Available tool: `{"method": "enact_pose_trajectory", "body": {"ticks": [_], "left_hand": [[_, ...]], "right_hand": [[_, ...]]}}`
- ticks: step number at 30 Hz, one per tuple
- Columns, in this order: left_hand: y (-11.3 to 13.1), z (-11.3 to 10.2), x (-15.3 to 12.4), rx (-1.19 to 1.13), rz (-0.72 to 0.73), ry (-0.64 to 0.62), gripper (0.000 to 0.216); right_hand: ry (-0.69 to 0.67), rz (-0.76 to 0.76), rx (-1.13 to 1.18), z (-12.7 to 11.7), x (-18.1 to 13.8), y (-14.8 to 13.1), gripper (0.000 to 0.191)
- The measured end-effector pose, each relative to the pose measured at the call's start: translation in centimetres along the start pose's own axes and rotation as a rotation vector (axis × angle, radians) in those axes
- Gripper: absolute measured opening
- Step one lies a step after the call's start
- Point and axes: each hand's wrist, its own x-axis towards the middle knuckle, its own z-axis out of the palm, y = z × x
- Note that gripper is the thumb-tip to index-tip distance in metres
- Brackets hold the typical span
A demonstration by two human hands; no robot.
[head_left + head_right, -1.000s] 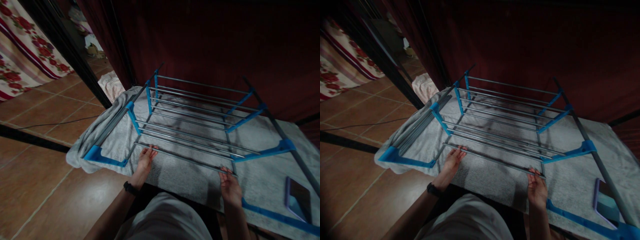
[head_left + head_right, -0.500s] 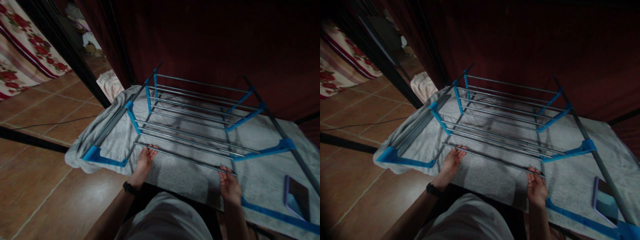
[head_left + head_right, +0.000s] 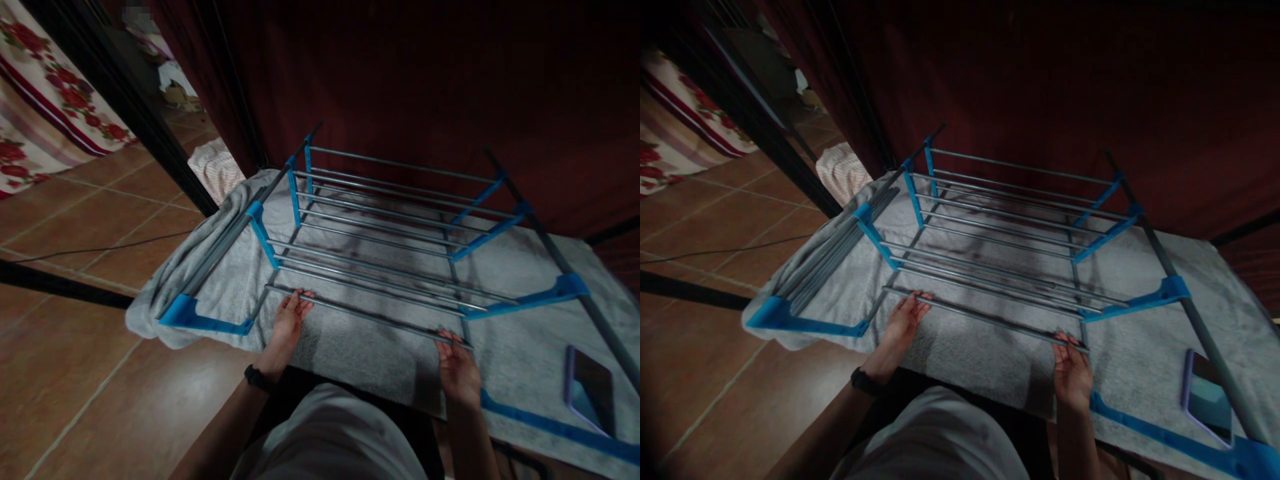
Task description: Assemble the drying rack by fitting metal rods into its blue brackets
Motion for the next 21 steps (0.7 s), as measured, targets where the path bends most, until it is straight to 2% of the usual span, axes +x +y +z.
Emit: {"method": "enact_pose_trajectory", "body": {"ticks": [6,11,17,21], "left_hand": [[0.2,-0.2,0.6,0.014,-0.030,0.023,0.013],[0.5,0.3,0.7,0.048,-0.052,0.049,0.004],[0.9,1.0,0.6,0.069,-0.071,0.088,0.019],[0.9,1.0,0.7,0.077,-0.081,0.116,0.022]], "right_hand": [[-0.043,-0.027,0.005,0.8,-0.6,-0.1,0.020],[-0.010,-0.061,-0.022,1.4,-0.8,0.1,0.022],[-0.017,-0.027,-0.022,1.9,-1.1,-0.1,0.028],[-0.019,-0.006,-0.020,2.2,-1.3,-0.4,0.029]]}}
